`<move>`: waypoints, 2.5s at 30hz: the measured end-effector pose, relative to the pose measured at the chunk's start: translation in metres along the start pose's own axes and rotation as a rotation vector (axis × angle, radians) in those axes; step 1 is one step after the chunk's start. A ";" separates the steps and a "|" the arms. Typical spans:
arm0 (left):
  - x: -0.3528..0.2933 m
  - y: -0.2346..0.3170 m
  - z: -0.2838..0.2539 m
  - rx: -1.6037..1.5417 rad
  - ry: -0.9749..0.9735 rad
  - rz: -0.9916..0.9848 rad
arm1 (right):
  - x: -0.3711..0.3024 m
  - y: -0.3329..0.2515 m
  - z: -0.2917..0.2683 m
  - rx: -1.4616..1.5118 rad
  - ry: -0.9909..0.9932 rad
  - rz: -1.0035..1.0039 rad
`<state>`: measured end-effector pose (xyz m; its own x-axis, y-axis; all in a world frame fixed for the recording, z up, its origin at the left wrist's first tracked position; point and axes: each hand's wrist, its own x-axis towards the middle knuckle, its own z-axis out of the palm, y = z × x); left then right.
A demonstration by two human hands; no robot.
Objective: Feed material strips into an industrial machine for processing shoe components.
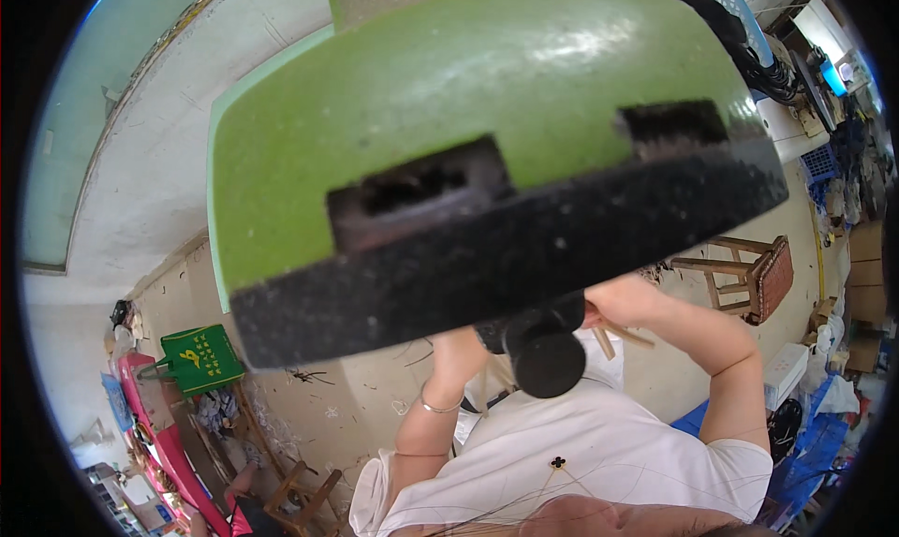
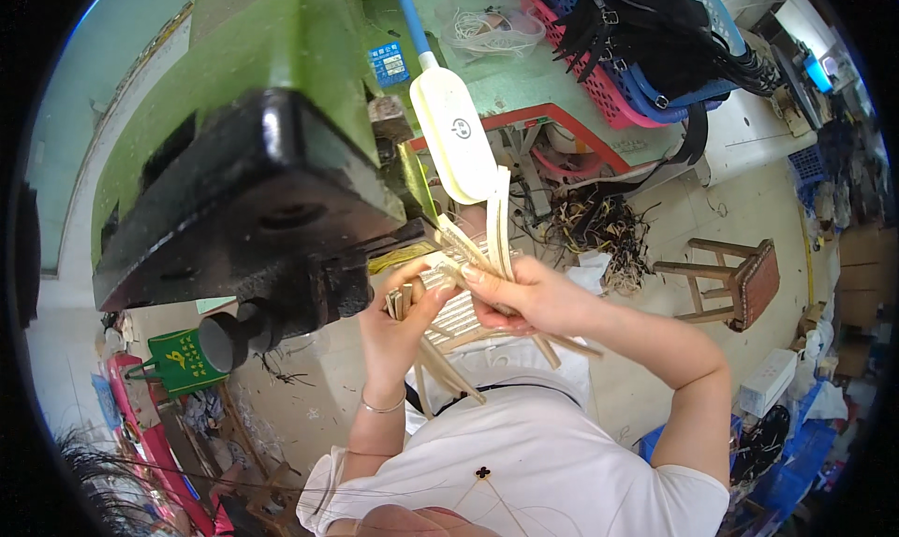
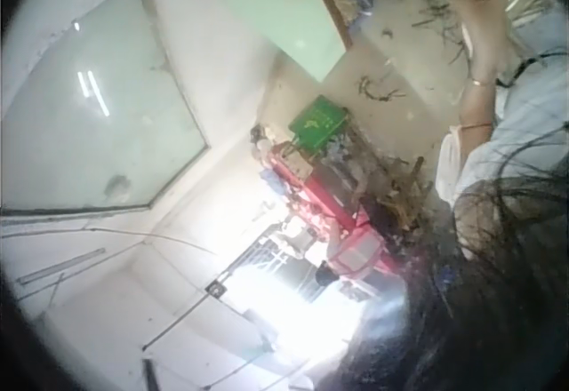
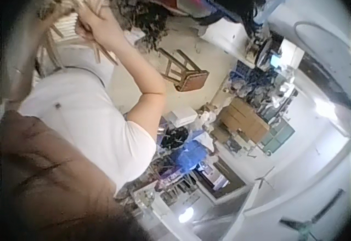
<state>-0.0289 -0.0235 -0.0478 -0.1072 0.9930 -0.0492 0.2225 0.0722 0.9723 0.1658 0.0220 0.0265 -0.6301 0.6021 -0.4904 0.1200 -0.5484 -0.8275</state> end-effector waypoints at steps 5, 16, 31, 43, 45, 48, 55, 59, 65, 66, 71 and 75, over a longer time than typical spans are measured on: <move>0.007 0.017 0.003 -0.085 0.053 -0.003 | -0.005 0.011 0.014 0.151 -0.015 -0.073; 0.017 0.058 -0.001 -0.533 0.257 -0.216 | -0.005 0.023 0.027 0.089 -0.042 -0.154; 0.014 0.011 -0.020 -0.003 0.157 0.090 | -0.003 -0.041 -0.019 -0.324 0.221 -0.052; 0.021 0.050 -0.013 -0.346 0.141 -0.051 | 0.009 -0.077 -0.036 -0.532 0.116 -0.004; 0.021 0.048 -0.011 -0.376 0.105 -0.046 | 0.003 -0.080 -0.038 -0.533 0.113 -0.006; 0.016 0.041 -0.015 -0.397 0.117 -0.061 | 0.004 -0.086 -0.036 -0.511 0.037 -0.002; 0.016 0.037 -0.019 -0.490 0.189 -0.162 | 0.001 -0.092 -0.029 -0.583 0.104 -0.004; 0.010 0.013 -0.032 -0.196 0.207 -0.027 | 0.010 -0.087 -0.022 -0.594 0.039 -0.170; 0.009 0.020 -0.042 -0.220 0.191 0.065 | 0.039 -0.081 -0.022 -0.532 -0.080 -0.191; 0.011 0.024 -0.039 -0.318 0.221 0.089 | 0.033 -0.084 -0.021 -0.546 -0.042 -0.177; 0.001 0.008 -0.057 -0.524 0.417 0.160 | 0.038 -0.083 -0.022 -0.618 -0.038 -0.171; -0.011 -0.016 -0.085 -0.653 0.492 0.200 | 0.049 -0.073 -0.021 -0.707 -0.022 -0.297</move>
<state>-0.1136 -0.0435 -0.0431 -0.5693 0.8164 0.0964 -0.3067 -0.3197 0.8965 0.1424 0.1038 0.0572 -0.7268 0.6504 -0.2206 0.4006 0.1406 -0.9054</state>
